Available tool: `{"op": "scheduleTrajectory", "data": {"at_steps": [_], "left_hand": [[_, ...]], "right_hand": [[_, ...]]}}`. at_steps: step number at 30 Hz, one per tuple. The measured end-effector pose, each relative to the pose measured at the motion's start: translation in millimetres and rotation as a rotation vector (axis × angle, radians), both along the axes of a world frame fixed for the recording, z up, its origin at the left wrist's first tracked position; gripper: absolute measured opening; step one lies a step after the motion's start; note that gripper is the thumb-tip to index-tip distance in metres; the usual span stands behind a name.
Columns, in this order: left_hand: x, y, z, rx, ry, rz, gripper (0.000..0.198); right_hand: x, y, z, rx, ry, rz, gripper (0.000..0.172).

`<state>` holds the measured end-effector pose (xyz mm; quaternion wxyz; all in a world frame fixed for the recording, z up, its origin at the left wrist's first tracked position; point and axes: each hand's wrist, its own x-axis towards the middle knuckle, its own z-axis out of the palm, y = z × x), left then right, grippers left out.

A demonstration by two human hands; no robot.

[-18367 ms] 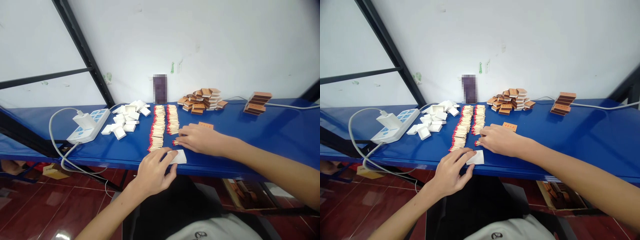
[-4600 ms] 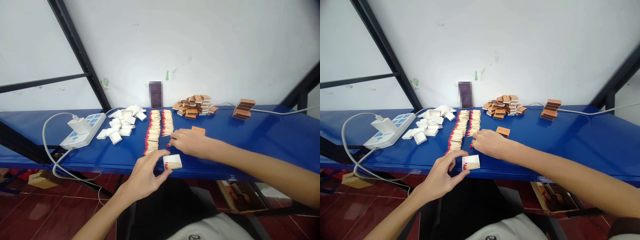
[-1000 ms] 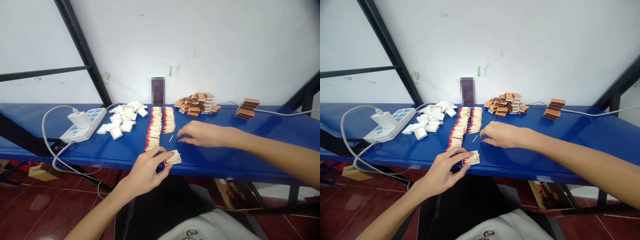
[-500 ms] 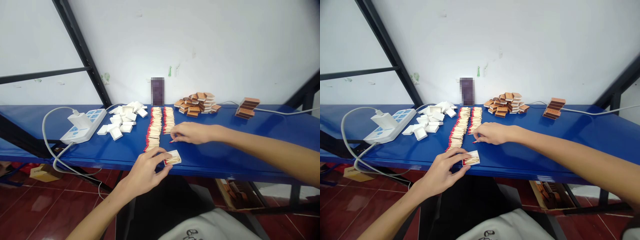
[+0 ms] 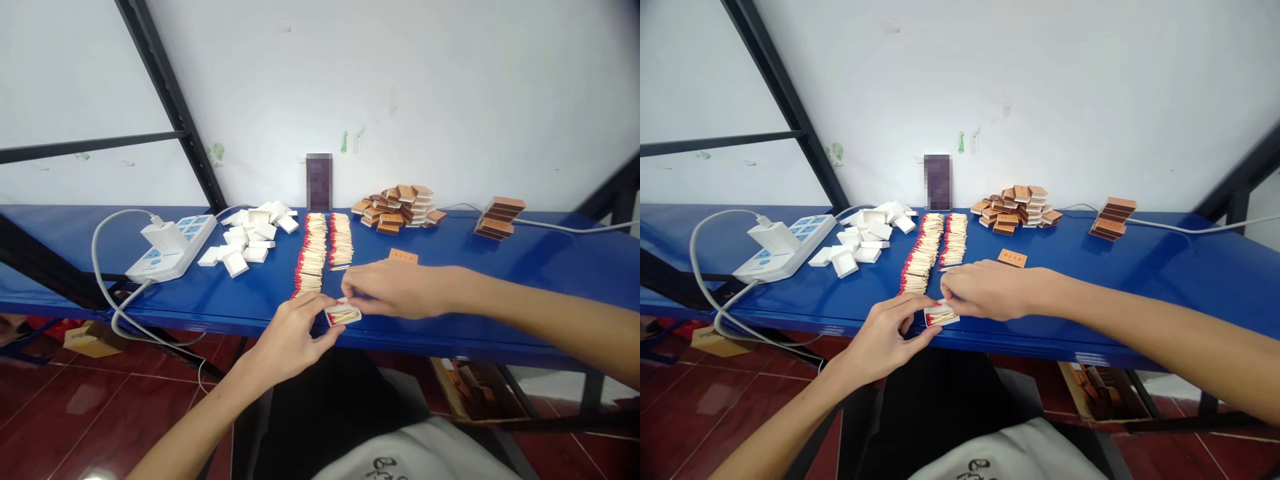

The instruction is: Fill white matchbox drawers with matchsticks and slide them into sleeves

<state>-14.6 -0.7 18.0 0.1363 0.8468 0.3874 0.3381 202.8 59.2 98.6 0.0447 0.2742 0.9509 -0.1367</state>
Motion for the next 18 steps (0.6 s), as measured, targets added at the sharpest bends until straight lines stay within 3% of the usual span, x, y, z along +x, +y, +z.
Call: {"op": "scheduleTrajectory", "data": {"at_steps": [6, 13, 18], "left_hand": [[0, 0, 1.3, -0.023, -0.012, -0.018, 0.015], [-2, 0, 1.1, -0.039, 0.011, -0.022, 0.019], [-3, 0, -0.1, -0.027, -0.003, -0.022, 0.02]], "right_hand": [[-12, -13, 1.3, -0.073, -0.016, 0.026, 0.018], [-10, -3, -6.4, -0.145, 0.103, 0.002, 0.019], [-5, 5, -9.6, -0.106, 0.134, 0.03, 0.018]]}}
